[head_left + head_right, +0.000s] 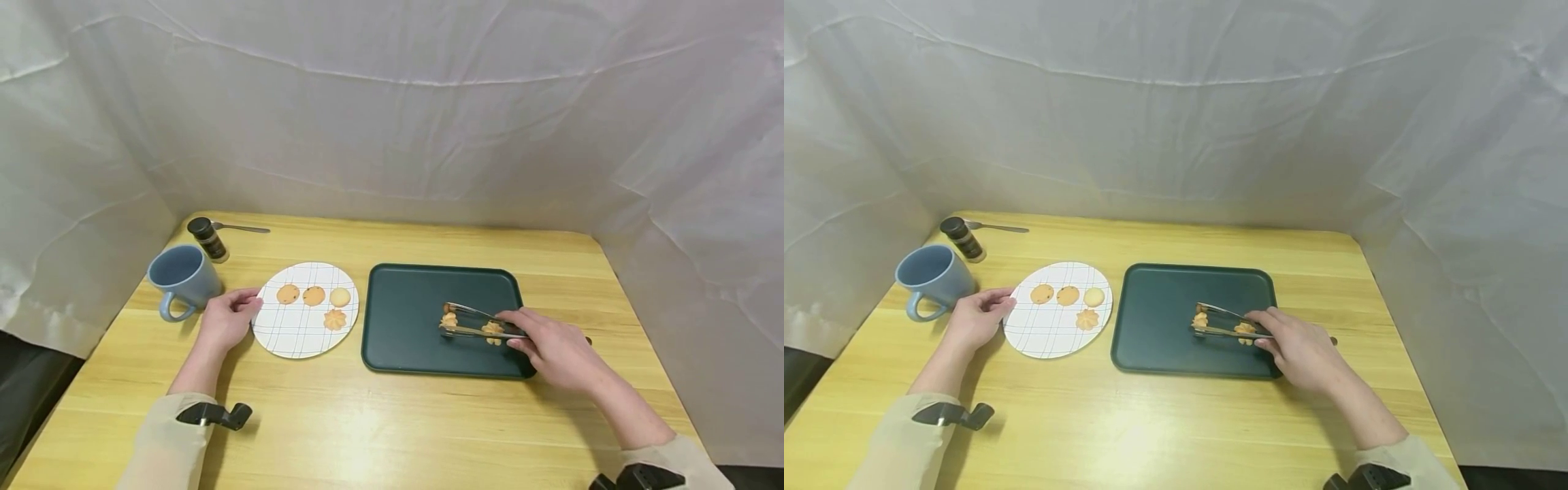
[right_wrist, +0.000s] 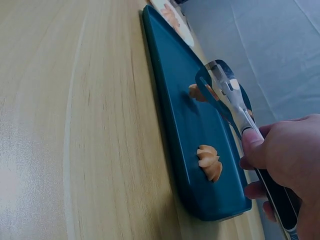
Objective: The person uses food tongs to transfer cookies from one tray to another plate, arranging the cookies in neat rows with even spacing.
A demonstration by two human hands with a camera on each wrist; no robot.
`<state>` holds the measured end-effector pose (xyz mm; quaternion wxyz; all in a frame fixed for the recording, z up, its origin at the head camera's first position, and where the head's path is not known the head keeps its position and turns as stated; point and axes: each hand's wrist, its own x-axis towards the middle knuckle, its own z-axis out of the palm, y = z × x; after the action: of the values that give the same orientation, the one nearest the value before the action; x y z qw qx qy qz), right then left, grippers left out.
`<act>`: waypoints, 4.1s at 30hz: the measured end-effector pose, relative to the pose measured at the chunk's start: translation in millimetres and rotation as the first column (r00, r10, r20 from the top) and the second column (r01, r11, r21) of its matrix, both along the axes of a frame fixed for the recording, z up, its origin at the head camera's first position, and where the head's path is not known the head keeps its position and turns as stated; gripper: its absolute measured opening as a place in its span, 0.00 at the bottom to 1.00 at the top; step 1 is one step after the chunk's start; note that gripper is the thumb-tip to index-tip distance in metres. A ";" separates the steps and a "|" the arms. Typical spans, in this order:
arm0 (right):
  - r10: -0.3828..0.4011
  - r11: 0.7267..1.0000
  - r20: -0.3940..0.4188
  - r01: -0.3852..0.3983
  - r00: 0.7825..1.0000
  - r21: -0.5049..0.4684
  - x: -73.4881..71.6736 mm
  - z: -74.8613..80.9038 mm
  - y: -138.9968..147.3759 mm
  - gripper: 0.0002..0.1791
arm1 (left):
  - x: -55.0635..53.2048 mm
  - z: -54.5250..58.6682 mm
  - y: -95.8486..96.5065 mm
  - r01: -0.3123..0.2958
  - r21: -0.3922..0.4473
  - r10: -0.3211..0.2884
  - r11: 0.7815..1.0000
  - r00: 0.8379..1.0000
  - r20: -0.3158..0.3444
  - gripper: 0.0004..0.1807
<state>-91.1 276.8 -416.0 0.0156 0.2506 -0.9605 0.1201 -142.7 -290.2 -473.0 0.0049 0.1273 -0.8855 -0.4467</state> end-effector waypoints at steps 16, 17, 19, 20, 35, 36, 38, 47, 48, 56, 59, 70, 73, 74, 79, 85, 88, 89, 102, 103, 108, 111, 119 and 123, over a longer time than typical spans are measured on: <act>0.037 0.999 -0.017 -0.037 0.999 -0.034 -5.5 19.9 -18.7 0.25 | 0.2 -0.6 0.8 -0.001 0.014 0.001 1.000 1.000 -0.006 0.21; 0.044 0.998 -0.018 -0.045 0.999 -0.038 -6.3 21.3 -21.6 0.25 | 0.3 -0.6 0.8 -0.001 0.015 0.001 1.000 1.000 -0.004 0.21; 0.057 0.997 -0.021 -0.058 0.998 -0.043 -8.1 23.6 -27.7 0.25 | 0.5 -1.0 0.6 -0.001 0.018 0.001 1.000 1.000 -0.002 0.21; 0.064 0.997 -0.021 -0.065 0.998 -0.048 -9.0 24.5 -30.7 0.26 | 0.6 -1.1 0.5 -0.001 0.018 0.001 1.000 1.000 -0.002 0.21; 0.172 0.983 -0.069 -0.176 0.983 -0.059 -23.7 34.1 -79.2 0.24 | 0.2 -1.2 -0.2 -0.004 0.018 0.004 1.000 1.000 -0.017 0.20; 0.180 0.981 -0.072 -0.184 0.981 -0.060 -24.6 34.3 -82.3 0.24 | 0.2 -1.4 -0.4 -0.002 0.017 0.003 1.000 1.000 -0.019 0.20; 0.192 0.979 -0.075 -0.197 0.978 -0.059 -26.3 35.1 -88.8 0.24 | 0.3 -1.6 -0.5 0.000 0.016 0.000 1.000 1.000 -0.022 0.20; 0.225 0.972 -0.071 -0.229 0.972 -0.048 -34.2 34.3 -119.1 0.23 | -0.6 -1.4 -0.8 0.010 0.014 -0.009 1.000 1.000 -0.021 0.21; 0.227 0.972 -0.069 -0.231 0.971 -0.048 -35.2 33.6 -122.5 0.23 | -0.6 -1.1 -0.8 0.010 0.015 -0.010 1.000 1.000 -0.021 0.21; 0.252 0.966 -0.040 -0.254 0.967 -0.043 -41.7 24.1 -148.8 0.23 | -0.2 -0.6 -0.7 0.013 0.015 -0.013 1.000 1.000 -0.018 0.21; 0.262 0.964 -0.033 -0.263 0.965 -0.044 -43.5 20.0 -158.7 0.22 | -0.4 -1.7 -0.9 0.016 0.017 -0.015 1.000 1.000 -0.019 0.21; 0.309 0.948 -0.010 -0.309 0.951 -0.070 -54.1 9.4 -193.0 0.22 | -1.0 -1.6 -1.3 0.008 0.027 -0.008 1.000 1.000 -0.003 0.21; 0.315 0.947 -0.004 -0.314 0.949 -0.059 -56.4 8.5 -201.1 0.22 | -0.9 -1.4 -1.2 0.009 0.022 -0.009 1.000 1.000 -0.008 0.21; 0.316 0.947 0.001 -0.315 0.949 -0.059 -57.1 8.3 -203.7 0.22 | -0.8 -1.4 -1.2 0.010 0.020 -0.009 1.000 1.000 -0.011 0.21; 0.309 0.950 0.032 -0.308 0.950 -0.045 -62.2 4.5 -216.0 0.23 | -0.6 -1.2 -1.4 0.010 0.019 -0.009 1.000 1.000 -0.017 0.21; 0.299 0.954 0.072 -0.298 0.952 -0.015 -68.1 -3.5 -228.6 0.24 | -0.7 -2.2 -1.6 0.010 0.017 -0.010 1.000 1.000 -0.022 0.20; 0.298 0.954 0.078 -0.299 0.951 -0.002 -69.4 -6.9 -232.7 0.24 | -0.8 -2.7 -1.3 0.011 0.019 -0.011 1.000 1.000 -0.024 0.20; 0.297 0.955 0.080 -0.298 0.952 0.005 -69.6 -8.1 -233.3 0.24 | -0.8 -2.8 -0.7 0.011 0.020 -0.010 1.000 1.000 -0.025 0.20; 0.270 0.957 0.098 -0.278 0.958 0.085 -72.5 -10.6 -229.1 0.25 | -2.9 -3.1 -0.2 0.014 0.014 -0.014 1.000 0.999 -0.037 0.20; 0.268 0.957 0.099 -0.277 0.958 0.089 -72.6 -10.5 -229.5 0.25 | -3.0 -3.3 -0.4 0.015 0.014 -0.015 1.000 0.999 -0.038 0.20; 0.267 0.952 0.107 -0.280 0.958 0.121 -71.9 -9.9 -232.6 0.26 | -3.7 -6.3 -0.6 0.018 0.011 -0.017 1.000 0.998 -0.053 0.19; 0.273 0.948 0.097 -0.285 0.957 0.143 -71.1 -9.9 -233.4 0.27 | -4.4 -7.9 -0.2 0.017 0.009 -0.017 1.000 0.998 -0.062 0.19; 0.273 0.954 0.055 -0.278 0.960 0.113 -68.1 -6.8 -228.0 0.27 | -7.8 -7.8 1.7 0.021 0.018 -0.021 1.000 0.999 -0.049 0.20; 0.262 0.960 0.043 -0.265 0.964 0.092 -65.1 -2.5 -221.6 0.27 | -8.7 -7.4 1.4 0.024 0.023 -0.023 0.999 0.999 -0.033 0.20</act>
<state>-156.2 55.2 -418.6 -0.0274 0.3750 -0.9233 0.0784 -151.4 -288.9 -480.4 0.0126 0.1098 -0.8814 -0.4592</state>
